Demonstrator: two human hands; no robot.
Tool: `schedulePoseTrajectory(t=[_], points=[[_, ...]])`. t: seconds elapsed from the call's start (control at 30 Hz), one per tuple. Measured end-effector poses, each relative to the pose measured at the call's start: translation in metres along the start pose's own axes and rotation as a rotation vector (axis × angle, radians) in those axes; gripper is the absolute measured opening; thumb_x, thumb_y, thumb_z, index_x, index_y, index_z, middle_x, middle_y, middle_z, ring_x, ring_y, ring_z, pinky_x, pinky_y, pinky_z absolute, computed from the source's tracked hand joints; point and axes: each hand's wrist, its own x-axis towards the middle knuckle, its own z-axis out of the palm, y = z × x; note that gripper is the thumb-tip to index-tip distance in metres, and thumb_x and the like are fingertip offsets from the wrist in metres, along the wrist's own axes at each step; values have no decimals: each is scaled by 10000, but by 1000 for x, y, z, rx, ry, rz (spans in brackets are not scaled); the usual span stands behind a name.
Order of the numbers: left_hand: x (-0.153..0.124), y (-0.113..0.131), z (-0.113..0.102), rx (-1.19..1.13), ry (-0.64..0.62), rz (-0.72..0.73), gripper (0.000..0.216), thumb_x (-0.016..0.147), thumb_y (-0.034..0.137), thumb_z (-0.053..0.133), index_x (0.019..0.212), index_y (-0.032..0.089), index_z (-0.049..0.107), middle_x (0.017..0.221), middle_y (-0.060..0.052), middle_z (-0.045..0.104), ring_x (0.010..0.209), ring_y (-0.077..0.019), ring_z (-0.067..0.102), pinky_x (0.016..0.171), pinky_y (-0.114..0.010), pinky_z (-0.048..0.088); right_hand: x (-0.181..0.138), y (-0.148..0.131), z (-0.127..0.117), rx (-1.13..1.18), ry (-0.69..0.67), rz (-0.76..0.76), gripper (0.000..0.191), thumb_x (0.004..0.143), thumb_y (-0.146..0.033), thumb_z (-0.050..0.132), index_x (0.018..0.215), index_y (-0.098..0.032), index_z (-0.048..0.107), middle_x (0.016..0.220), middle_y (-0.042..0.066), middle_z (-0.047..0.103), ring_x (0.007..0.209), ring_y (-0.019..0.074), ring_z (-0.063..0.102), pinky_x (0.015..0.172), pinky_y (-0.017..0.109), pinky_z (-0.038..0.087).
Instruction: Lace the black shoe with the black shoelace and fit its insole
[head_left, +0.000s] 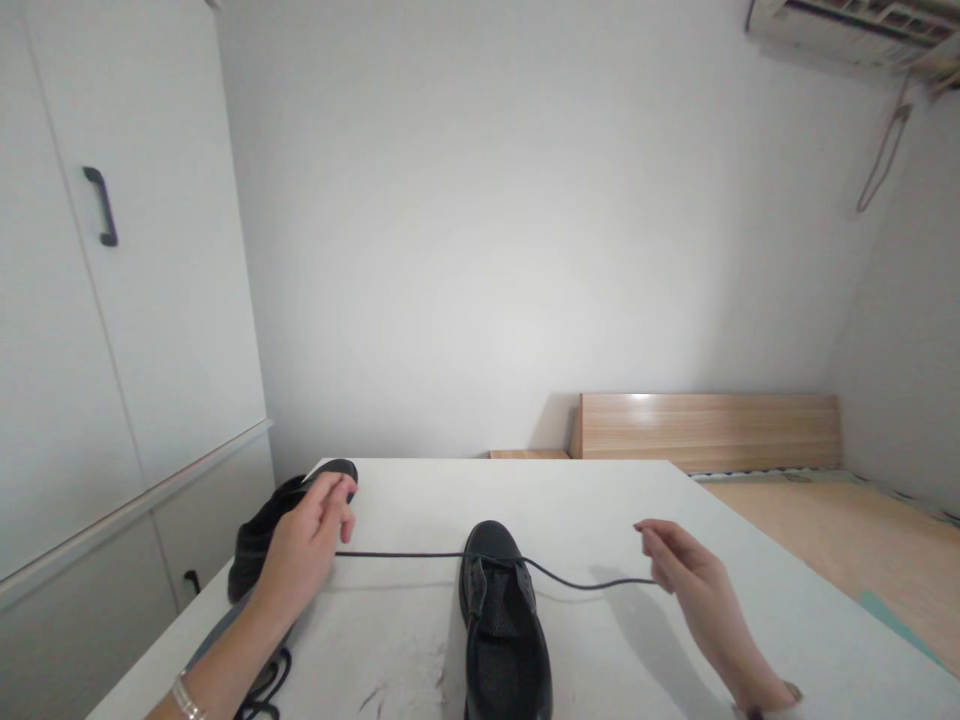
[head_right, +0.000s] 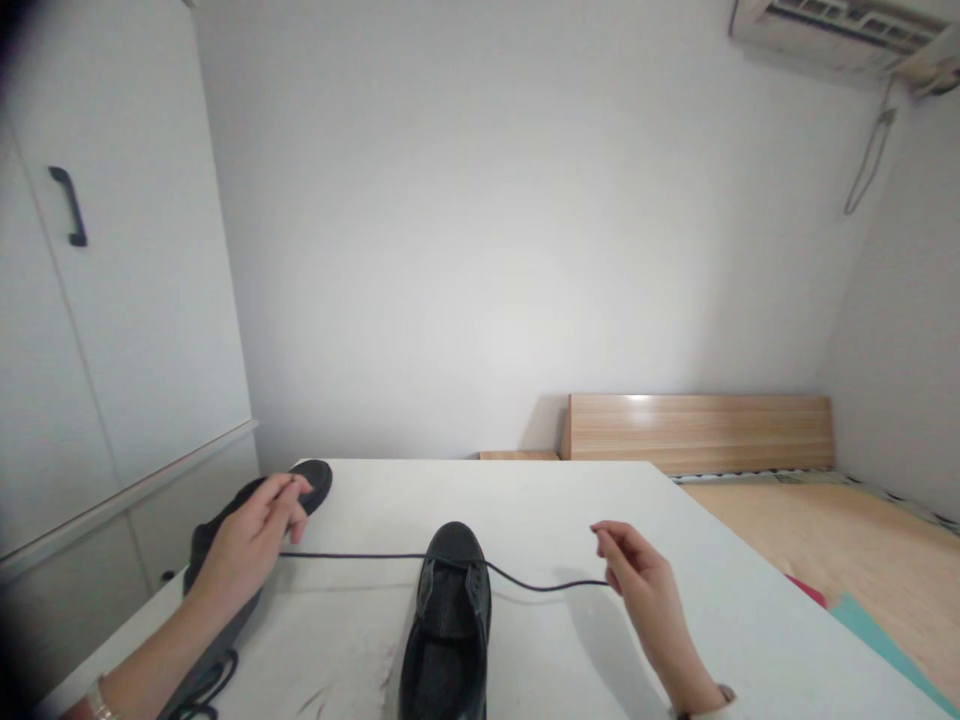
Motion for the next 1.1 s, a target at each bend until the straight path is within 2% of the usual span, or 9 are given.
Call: schedulePoseTrajectory(t=[0.07, 0.13, 0.23, 0.3, 0.43, 0.67, 0.9, 1.03, 1.1], points=[[-6, 10, 13, 168, -208, 129, 288, 943, 373, 423, 843, 220, 646, 708, -9, 694, 753, -197, 673, 730, -284, 484, -11, -5, 25, -125, -259, -32, 380, 809, -515, 678, 960, -166, 670, 727, 8, 626, 474, 89, 448, 426, 224, 358], [-16, 21, 29, 236, -407, 233, 290, 933, 284, 411, 926, 224, 694, 900, -44, 736, 883, -210, 691, 794, -297, 491, -22, -9, 49, -191, -442, -24, 340, 878, -491, 577, 996, -176, 625, 792, 39, 675, 505, 109, 485, 455, 239, 401], [-34, 36, 51, 333, -603, 277, 288, 933, 207, 433, 1067, 216, 687, 940, -64, 731, 878, -211, 688, 797, -308, 498, -33, -14, 74, -303, -575, 13, 231, 909, -401, 505, 935, -187, 586, 805, 53, 698, 563, 136, 533, 488, 247, 422], [-43, 44, 61, 391, -655, 281, 245, 953, 201, 449, 1021, 203, 684, 917, -66, 719, 860, -213, 677, 791, -317, 499, -36, -15, 83, -415, -593, -45, 178, 899, -334, 501, 861, -189, 598, 755, 37, 678, 607, 149, 550, 541, 258, 430], [-49, 53, 72, 439, -703, 334, 226, 965, 153, 458, 919, 191, 677, 897, -59, 704, 888, -215, 650, 798, -318, 493, -34, -17, 90, -579, -586, -198, 158, 878, -247, 508, 801, -188, 633, 752, 25, 647, 684, 161, 571, 641, 274, 443], [-45, 52, 76, 475, -730, 349, 254, 953, 100, 446, 890, 171, 681, 866, -64, 708, 873, -220, 625, 787, -326, 487, -35, -28, 99, -629, -626, -287, 169, 901, -159, 490, 796, -194, 618, 801, 24, 602, 725, 165, 582, 659, 274, 450], [-48, 52, 77, 461, -740, 340, 235, 932, 80, 489, 883, 159, 705, 855, -69, 700, 859, -226, 607, 767, -339, 481, -35, -31, 100, -723, -602, -377, 175, 908, -136, 502, 836, -210, 643, 914, 53, 604, 907, 214, 593, 822, 334, 478], [-50, 54, 83, 468, -622, 357, 228, 904, 80, 556, 786, 176, 726, 924, -70, 669, 919, -233, 582, 782, -346, 471, -38, -29, 101, -722, -609, -323, 203, 916, -133, 493, 805, -202, 648, 839, 38, 605, 757, 181, 599, 692, 285, 472], [-49, 54, 85, 475, -631, 335, 236, 908, 92, 563, 766, 172, 732, 912, -74, 666, 915, -234, 589, 775, -344, 473, -41, -29, 101, -704, -617, -303, 213, 916, -125, 486, 802, -196, 652, 806, 31, 618, 709, 171, 598, 657, 273, 461]])
